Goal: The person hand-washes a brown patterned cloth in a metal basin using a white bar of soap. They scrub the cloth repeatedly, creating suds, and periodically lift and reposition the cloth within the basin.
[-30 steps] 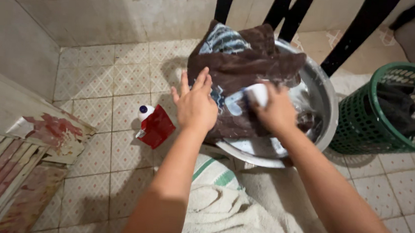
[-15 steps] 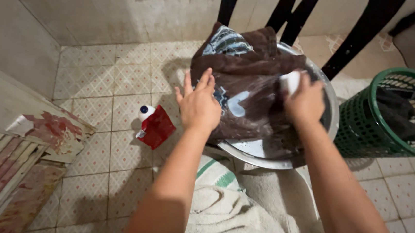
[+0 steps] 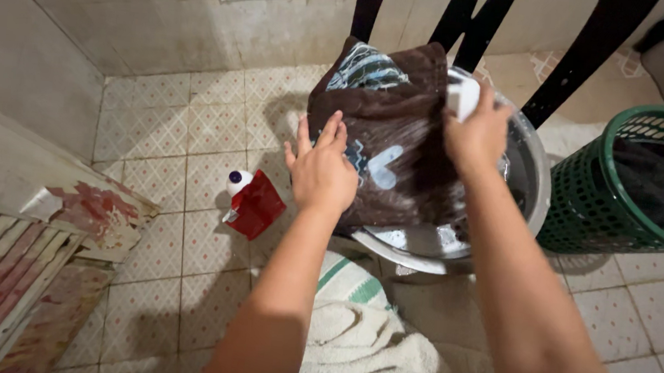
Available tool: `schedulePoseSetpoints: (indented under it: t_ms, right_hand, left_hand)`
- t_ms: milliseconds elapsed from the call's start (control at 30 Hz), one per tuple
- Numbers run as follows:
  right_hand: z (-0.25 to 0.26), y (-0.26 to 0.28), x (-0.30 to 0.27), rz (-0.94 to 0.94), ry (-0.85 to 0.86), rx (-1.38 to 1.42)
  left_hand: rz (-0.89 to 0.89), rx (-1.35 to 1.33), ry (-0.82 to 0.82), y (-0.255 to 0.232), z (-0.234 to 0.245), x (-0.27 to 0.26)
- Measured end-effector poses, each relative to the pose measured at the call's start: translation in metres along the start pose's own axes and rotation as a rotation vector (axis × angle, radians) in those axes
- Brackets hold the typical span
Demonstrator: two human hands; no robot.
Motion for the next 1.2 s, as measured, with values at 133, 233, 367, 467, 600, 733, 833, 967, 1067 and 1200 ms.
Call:
schedulePoseSetpoints:
  t_ms: [133,233,367,467,600,733,833,967,1067,1200]
  right_hand:
    - [-0.036,0.079,-0.053,0.305,0.177,0.219]
    - [-0.047,0.071,-0.057,0.421,0.257,0.131]
    - [-0.024,-0.022,0.015,0.061,0.108,0.092]
    - [-0.017,-0.054,0.038,-0.14,0.161,-0.207]
    - [-0.048,0.022,-0.009,0.179,0.115,0.098]
    - [-0.061,0.025,-0.032,0.288,0.277,0.13]
    - [-0.048,-0.016,0.022,0.167,0.151,0.217]
    - [-0.059,-0.017,0.041,-0.042,0.161,0.025]
    - [-0.092,0.077,-0.031,0.243,0.216,0.108]
    - [-0.079,0.054,-0.028,0.168,0.259,0.128]
  left_hand:
    - [0.047,-0.006,0.053,0.001,0.002,0.001]
    - [0.016,-0.019,0.016,0.002,0.005,0.001]
    - [0.022,-0.053,0.041,0.0,0.0,0.006]
    - [0.021,-0.036,0.03,0.001,0.0,0.001]
    - [0.02,-0.066,-0.013,0.003,0.0,0.007]
    - [-0.007,-0.075,-0.029,0.006,0.001,0.003]
    - [0.041,-0.106,0.006,0.005,-0.003,0.003]
    - [-0.017,-0.052,-0.054,0.005,-0.005,0.004]
    - [0.041,-0.055,-0.018,0.008,-0.01,0.002]
    - [0.031,-0.077,-0.049,0.011,-0.003,0.002]
Point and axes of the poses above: each hand's wrist, its own x-axis towards the middle knuckle, its own z-axis out of the back of the hand, y = z × x, the point moved 7 cm from there along x, towards the middle knuckle, and after that the axes turned 7 degrees about -y, right-handed, at the moved point
